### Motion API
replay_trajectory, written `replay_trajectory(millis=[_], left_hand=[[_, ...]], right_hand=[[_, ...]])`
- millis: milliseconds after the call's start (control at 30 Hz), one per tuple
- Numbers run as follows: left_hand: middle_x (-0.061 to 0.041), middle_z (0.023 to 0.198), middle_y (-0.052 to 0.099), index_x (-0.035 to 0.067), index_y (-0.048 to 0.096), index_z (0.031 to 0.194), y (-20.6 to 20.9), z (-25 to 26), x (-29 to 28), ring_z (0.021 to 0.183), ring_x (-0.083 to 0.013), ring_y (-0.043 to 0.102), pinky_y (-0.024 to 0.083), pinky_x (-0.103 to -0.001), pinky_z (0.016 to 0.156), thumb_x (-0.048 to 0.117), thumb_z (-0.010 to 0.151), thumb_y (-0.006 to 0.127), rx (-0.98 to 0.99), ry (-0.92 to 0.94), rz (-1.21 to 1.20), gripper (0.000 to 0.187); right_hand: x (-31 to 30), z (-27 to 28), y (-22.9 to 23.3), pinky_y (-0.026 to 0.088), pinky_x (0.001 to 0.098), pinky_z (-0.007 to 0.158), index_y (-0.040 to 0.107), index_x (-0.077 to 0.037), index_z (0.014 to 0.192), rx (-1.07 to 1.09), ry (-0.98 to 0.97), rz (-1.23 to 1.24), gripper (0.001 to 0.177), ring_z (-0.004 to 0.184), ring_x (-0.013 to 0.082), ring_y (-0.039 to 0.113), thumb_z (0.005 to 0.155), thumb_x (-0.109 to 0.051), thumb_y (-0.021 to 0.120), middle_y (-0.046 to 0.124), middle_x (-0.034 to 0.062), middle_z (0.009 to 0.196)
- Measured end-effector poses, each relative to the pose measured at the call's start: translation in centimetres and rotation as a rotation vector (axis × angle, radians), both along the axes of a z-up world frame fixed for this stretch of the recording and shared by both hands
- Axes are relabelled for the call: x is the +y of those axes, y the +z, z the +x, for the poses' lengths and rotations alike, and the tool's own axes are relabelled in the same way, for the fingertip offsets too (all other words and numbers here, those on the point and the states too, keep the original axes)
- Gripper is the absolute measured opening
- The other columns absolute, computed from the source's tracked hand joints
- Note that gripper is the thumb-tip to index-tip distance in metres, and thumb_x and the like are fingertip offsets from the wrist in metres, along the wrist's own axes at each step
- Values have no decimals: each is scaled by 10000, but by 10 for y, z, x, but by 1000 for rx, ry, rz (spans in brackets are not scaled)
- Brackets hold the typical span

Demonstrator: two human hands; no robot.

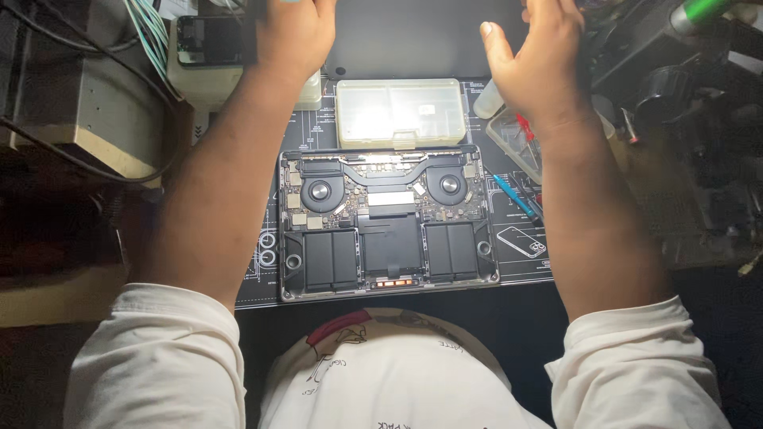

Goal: The person uses a blue plastic prying tool to separate the bottom case of a silver laptop from its main body. They work around the edges to release clips, then lift the cover off to reveal the internal components, including the battery and cooling fans.

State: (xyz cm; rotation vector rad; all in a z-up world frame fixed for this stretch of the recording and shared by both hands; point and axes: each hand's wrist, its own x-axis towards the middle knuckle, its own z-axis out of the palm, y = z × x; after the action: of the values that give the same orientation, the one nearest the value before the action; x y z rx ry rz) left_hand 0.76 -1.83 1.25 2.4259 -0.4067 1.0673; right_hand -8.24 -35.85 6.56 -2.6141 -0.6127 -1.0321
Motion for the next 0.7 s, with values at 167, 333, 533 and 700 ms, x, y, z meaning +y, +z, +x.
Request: replay_trajectory(millis=[167, 333, 533, 700], left_hand=[[-70, 671, 640, 138, 633, 784, 8, -17, -4, 571, -351, 593, 450, -479, 510, 325, 961, 706, 125, -19, -3, 267], [-49, 614, 630, 161, 644, 713, 13, -40, 9, 554, -325, 602, 462, -468, 537, 319, 944, 724, 249, -24, -6, 291], [-24, 546, 619, 188, 658, 629, 29, -86, 19, 534, -293, 612, 476, -454, 569, 312, 923, 747, 394, -36, -8, 332], [84, 759, 687, 190, 663, 855, 27, -132, 10, 697, -210, 660, 497, -412, 600, 322, 907, 761, 553, -285, 111, 172]], right_hand=[[-10, -4, -2, 464, 446, 771, 597, -1, 1052, -23, -99, -52, 325, 870, 363, 590, 1030, -223, 833, 634, 150, 969], [3, -25, 16, 464, 441, 799, 580, 14, 1093, 7, 34, -40, 295, 901, 331, 607, 990, -97, 833, 639, 150, 1016], [12, -58, 28, 488, 461, 885, 637, 92, 1209, 62, 195, -45, 301, 1007, 401, 619, 964, -9, 779, 675, 241, 1143], [14, -71, 3, 482, 449, 982, 671, 68, 1247, 196, 373, -161, 350, 1085, 373, 618, 980, -128, 783, 697, 210, 1211]])
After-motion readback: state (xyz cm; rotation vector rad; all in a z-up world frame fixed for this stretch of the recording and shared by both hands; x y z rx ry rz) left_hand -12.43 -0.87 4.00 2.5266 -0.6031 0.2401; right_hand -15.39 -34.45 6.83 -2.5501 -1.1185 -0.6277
